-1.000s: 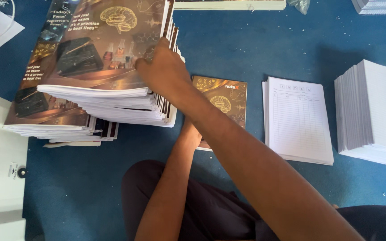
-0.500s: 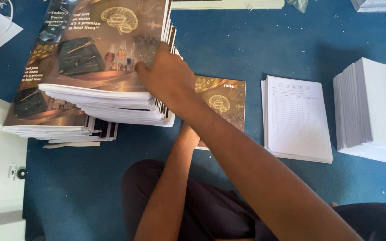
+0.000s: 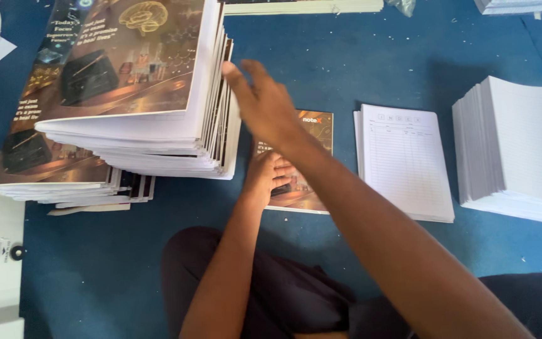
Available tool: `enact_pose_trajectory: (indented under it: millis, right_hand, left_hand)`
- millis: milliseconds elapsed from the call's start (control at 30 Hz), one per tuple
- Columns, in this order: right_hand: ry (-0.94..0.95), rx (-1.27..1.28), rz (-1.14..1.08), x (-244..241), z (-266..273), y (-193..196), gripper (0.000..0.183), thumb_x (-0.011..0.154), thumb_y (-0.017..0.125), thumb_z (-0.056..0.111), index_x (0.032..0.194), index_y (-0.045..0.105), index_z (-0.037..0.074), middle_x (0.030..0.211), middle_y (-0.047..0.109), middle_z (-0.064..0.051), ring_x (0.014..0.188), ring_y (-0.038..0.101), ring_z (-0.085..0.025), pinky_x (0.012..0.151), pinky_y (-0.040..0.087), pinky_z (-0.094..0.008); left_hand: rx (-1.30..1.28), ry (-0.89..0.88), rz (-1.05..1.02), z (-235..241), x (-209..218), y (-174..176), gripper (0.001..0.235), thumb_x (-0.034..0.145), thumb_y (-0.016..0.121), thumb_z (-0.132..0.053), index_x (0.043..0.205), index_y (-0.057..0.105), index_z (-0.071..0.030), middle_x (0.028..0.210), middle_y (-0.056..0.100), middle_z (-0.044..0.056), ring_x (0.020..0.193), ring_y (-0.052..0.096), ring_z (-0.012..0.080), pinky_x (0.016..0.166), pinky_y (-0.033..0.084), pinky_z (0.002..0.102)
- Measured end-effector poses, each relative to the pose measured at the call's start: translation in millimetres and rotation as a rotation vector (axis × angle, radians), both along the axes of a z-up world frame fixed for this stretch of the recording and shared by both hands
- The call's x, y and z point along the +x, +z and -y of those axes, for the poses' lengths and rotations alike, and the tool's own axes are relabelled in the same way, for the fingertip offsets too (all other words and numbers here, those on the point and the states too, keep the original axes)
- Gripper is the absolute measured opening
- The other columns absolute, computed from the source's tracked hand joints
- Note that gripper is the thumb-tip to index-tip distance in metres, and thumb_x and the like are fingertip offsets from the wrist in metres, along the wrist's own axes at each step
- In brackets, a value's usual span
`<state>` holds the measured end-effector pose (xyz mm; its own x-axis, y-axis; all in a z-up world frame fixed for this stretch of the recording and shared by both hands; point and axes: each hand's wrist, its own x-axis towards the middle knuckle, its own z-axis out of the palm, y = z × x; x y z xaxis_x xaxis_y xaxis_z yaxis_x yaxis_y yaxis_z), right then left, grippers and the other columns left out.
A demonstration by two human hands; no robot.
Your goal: The person sits on the floor and repeatedly inserts loose index sheets into the front of brown-covered notebooks, then stacks the completed units. The person handles notebooks and index sheets by hand, opening covers and sliding sheets inside before placing each finished notebook on a growing pile.
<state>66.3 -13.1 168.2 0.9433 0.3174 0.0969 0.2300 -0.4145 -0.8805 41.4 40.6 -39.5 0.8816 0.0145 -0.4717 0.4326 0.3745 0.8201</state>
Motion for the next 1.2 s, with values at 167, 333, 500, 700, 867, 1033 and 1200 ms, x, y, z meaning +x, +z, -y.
enact_pose_trajectory:
  millis: [167, 333, 500, 700, 867, 1033, 1200]
  right_hand:
    - [-0.088, -0.141, 0.140, -2, 62, -7, 0.069, 0.100, 0.046, 0.059, 0.137, 0.056, 0.002, 0.069, 0.069, -0.015, 0.068, 0.073, -0.029, 0.067, 0.054, -0.043]
    - [-0.110, -0.389, 0.143, -18, 125, -26, 0.059, 0.101, 0.048, 0.054, 0.132, 0.061, 0.005, 0.069, 0.069, -0.015, 0.068, 0.072, -0.031, 0.069, 0.054, -0.045]
    - [-0.128, -0.484, 0.274, -34, 188, -55, 0.052, 0.102, 0.056, 0.048, 0.125, 0.066, 0.002, 0.094, 0.074, -0.017, 0.082, 0.072, -0.032, 0.074, 0.056, -0.046]
    - [-0.216, -0.704, 0.082, -48, 258, -99, 0.055, 0.097, 0.058, 0.046, 0.134, 0.062, 0.005, 0.127, 0.063, -0.022, 0.096, 0.072, -0.035, 0.087, 0.057, -0.048]
    - [-0.331, -0.900, -0.071, -52, 309, -136, 0.072, 0.091, 0.068, 0.050, 0.139, 0.055, -0.002, 0.137, 0.052, -0.030, 0.127, 0.053, -0.045, 0.103, 0.048, -0.054]
    - [-0.485, -0.868, -0.362, -58, 339, -169, 0.083, 0.090, 0.071, 0.054, 0.138, 0.051, -0.011, 0.140, 0.047, -0.038, 0.133, 0.047, -0.051, 0.105, 0.048, -0.056]
    - [-0.578, -0.813, -0.523, -57, 335, -185, 0.100, 0.081, 0.077, 0.056, 0.143, 0.042, -0.014, 0.150, 0.036, -0.036, 0.137, 0.042, -0.051, 0.106, 0.047, -0.056]
  left_hand:
    - [0.017, 0.038, 0.047, -1, 10, -29, 0.046, 0.091, 0.054, -0.038, 0.113, 0.067, 0.000, 0.108, 0.075, 0.015, 0.096, 0.075, 0.0297, 0.082, 0.060, 0.046]
    - [0.113, 0.056, 0.251, 6, -3, -25, 0.040, 0.093, 0.061, -0.037, 0.107, 0.069, 0.000, 0.099, 0.074, 0.011, 0.085, 0.073, 0.0208, 0.074, 0.059, 0.035]
    - [0.166, 0.010, 0.377, 21, -16, -6, 0.025, 0.092, 0.073, -0.023, 0.107, 0.075, -0.003, 0.091, 0.070, 0.008, 0.075, 0.067, 0.0131, 0.067, 0.054, 0.027]
    - [0.268, -0.090, 0.457, 52, -25, 9, 0.023, 0.095, 0.067, -0.021, 0.110, 0.072, -0.003, 0.092, 0.074, 0.004, 0.081, 0.073, 0.0124, 0.071, 0.058, 0.026]
    - [0.558, -0.332, 0.610, 77, -48, 19, 0.026, 0.095, 0.064, -0.016, 0.119, 0.070, -0.006, 0.107, 0.075, 0.008, 0.096, 0.074, 0.0214, 0.086, 0.059, 0.036]
    - [0.929, -0.455, 0.894, 110, -68, 23, 0.036, 0.091, 0.067, -0.011, 0.127, 0.068, -0.010, 0.130, 0.067, 0.012, 0.128, 0.057, 0.0344, 0.110, 0.045, 0.046]
    - [1.222, -0.683, 0.835, 139, -75, 31, 0.067, 0.082, 0.063, -0.002, 0.147, 0.050, -0.014, 0.157, 0.043, 0.011, 0.147, 0.033, 0.0367, 0.111, 0.033, 0.058]
